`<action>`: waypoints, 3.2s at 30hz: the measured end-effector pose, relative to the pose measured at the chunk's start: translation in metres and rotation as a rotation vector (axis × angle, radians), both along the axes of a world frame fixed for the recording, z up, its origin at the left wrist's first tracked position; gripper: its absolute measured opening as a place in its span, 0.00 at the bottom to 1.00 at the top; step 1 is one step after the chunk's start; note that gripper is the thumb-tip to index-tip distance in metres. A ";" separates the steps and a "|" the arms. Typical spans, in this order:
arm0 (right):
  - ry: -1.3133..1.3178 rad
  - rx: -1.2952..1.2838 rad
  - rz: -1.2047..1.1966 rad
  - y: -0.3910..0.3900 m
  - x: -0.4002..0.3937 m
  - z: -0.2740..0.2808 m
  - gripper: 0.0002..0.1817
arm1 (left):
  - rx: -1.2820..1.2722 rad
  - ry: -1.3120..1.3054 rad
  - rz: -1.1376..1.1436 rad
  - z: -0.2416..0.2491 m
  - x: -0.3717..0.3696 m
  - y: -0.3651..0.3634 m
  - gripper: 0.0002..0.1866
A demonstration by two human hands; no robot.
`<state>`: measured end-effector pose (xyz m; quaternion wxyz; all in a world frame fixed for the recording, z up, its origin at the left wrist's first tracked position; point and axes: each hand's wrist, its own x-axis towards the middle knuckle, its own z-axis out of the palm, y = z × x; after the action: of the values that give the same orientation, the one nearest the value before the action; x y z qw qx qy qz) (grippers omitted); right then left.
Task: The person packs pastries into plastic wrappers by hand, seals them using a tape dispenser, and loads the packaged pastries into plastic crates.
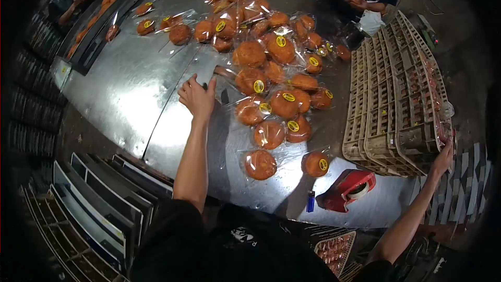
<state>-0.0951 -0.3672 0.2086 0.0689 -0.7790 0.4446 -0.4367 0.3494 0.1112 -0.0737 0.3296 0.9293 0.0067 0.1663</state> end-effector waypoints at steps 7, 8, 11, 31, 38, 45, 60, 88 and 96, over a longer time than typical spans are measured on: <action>-0.016 -0.046 0.096 0.001 0.000 -0.003 0.31 | 0.323 -0.140 -0.455 -0.029 0.049 -0.021 0.37; -0.004 -0.070 0.013 0.003 0.002 -0.003 0.31 | 0.406 -0.156 -0.522 -0.031 0.049 -0.017 0.36; 0.153 -0.114 0.154 -0.005 -0.011 -0.002 0.32 | 0.428 -0.011 -0.472 -0.026 0.036 0.028 0.37; 0.253 0.039 0.109 -0.028 -0.040 0.005 0.34 | 0.977 0.334 0.140 -0.127 0.247 0.447 0.36; 0.053 0.091 -0.145 0.012 -0.001 0.005 0.34 | 0.354 0.487 0.223 -0.050 0.186 0.218 0.58; 0.139 -0.097 -0.035 -0.194 -0.090 -0.022 0.32 | -0.682 -0.019 0.265 -0.003 0.115 0.063 0.13; -0.118 0.426 0.897 0.344 0.224 -0.125 0.34 | -1.295 0.332 -0.679 0.128 -0.124 -0.039 0.25; -0.835 0.813 0.737 0.337 0.075 -0.112 0.15 | -1.149 -0.424 -0.748 0.151 -0.302 -0.080 0.16; -0.604 0.540 0.725 0.310 0.080 -0.101 0.11 | -0.984 0.194 -1.029 0.164 -0.289 -0.069 0.11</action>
<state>-0.0151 -0.0577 0.1079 0.5373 -0.6771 0.2040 -0.4596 0.0604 0.0423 0.0904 0.7448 0.5689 -0.3289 -0.1157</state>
